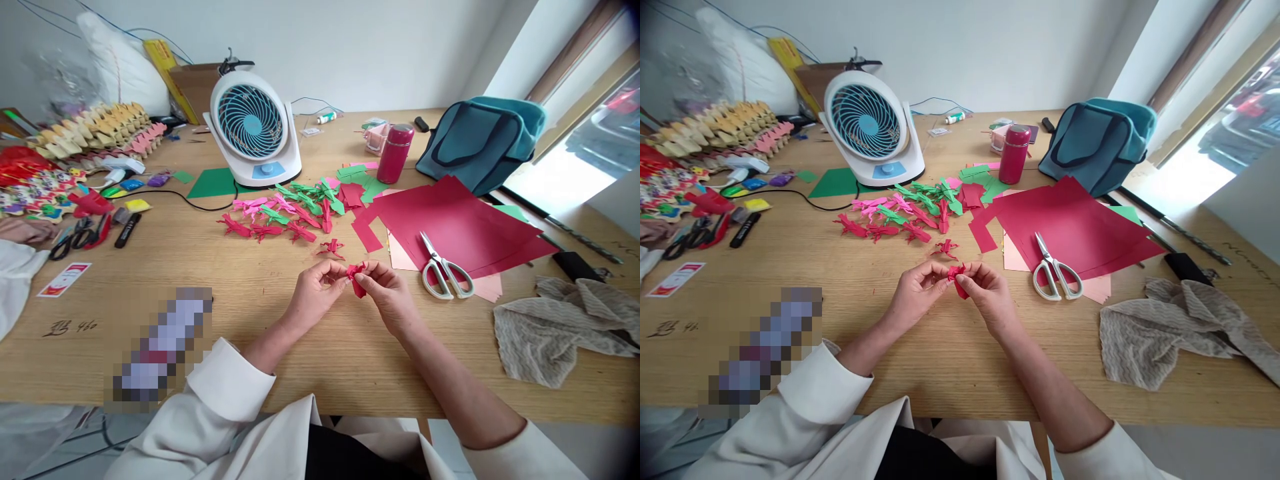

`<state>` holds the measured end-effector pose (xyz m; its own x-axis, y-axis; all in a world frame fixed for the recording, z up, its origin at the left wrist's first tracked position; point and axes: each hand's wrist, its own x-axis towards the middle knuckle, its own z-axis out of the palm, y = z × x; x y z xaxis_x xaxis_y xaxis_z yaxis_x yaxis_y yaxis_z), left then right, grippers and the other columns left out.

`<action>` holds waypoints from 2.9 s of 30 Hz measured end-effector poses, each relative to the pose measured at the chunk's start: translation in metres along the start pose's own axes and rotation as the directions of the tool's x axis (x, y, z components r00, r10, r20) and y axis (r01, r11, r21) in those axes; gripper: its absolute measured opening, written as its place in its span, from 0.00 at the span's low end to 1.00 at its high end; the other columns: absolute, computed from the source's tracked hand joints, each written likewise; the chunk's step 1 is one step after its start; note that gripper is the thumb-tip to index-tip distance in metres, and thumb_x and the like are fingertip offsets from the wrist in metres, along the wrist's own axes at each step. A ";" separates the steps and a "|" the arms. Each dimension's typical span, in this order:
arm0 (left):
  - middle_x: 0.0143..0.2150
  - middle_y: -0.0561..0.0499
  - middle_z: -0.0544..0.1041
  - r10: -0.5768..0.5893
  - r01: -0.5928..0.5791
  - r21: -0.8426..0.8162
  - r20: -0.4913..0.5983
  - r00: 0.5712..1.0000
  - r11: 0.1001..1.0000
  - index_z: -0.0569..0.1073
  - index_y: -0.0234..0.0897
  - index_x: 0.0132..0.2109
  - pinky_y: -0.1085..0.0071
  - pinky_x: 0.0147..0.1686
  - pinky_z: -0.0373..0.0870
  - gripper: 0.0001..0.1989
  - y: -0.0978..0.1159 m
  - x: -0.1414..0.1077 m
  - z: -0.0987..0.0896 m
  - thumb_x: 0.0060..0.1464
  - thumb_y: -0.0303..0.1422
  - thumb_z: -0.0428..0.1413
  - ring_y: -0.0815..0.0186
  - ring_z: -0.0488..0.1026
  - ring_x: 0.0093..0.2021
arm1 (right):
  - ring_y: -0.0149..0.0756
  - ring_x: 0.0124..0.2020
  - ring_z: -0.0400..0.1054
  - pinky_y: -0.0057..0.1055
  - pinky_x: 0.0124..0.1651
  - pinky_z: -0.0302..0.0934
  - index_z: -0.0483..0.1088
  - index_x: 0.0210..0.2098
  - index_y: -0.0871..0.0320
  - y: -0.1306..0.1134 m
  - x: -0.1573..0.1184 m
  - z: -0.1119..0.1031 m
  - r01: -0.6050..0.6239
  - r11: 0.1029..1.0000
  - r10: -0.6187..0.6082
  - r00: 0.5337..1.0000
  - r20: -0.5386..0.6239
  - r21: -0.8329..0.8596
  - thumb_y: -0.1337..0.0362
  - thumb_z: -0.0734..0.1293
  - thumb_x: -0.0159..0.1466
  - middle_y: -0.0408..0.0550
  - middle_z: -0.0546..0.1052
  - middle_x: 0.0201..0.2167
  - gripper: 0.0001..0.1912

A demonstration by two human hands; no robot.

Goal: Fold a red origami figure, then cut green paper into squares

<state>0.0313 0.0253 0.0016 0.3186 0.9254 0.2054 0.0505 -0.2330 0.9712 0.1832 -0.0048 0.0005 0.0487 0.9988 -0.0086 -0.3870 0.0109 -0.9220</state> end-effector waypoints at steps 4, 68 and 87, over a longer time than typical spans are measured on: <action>0.33 0.50 0.78 0.046 -0.046 0.062 -0.002 0.999 0.997 0.75 0.34 0.36 0.72 0.39 0.71 0.02 0.001 -0.001 -0.002 0.54 0.28 0.58 0.68 0.75 0.35 | 0.29 0.27 0.64 0.29 0.32 0.59 0.70 0.32 0.57 -0.002 -0.001 -0.002 0.034 0.996 -0.029 0.998 0.059 -0.088 0.55 0.75 0.56 0.41 0.72 0.25 0.14; 0.30 0.51 0.77 -0.175 0.246 -0.353 0.222 0.959 0.903 0.79 0.32 0.33 0.70 0.39 0.73 0.14 0.004 0.003 -0.013 0.45 0.39 0.69 0.69 0.74 0.32 | 0.30 0.26 0.67 0.31 0.32 0.63 0.68 0.32 0.56 -0.008 -0.012 -0.003 0.222 0.909 -0.177 0.972 0.153 -0.354 0.57 0.70 0.63 0.42 0.72 0.25 0.11; 0.26 0.53 0.75 -0.085 0.095 -0.141 0.073 0.994 0.986 0.77 0.33 0.32 0.75 0.31 0.71 0.09 0.012 0.001 -0.008 0.53 0.35 0.60 0.72 0.70 0.27 | 0.32 0.31 0.65 0.31 0.33 0.62 0.69 0.38 0.54 -0.003 -0.010 -0.005 0.255 0.882 -0.209 0.965 0.157 -0.397 0.54 0.68 0.65 0.45 0.73 0.33 0.10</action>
<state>0.0248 0.0255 0.0148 0.3811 0.9177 0.1124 -0.0531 -0.0997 0.9936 0.1881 -0.0154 0.0011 -0.0172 0.9694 0.2449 0.0366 0.2453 -0.9687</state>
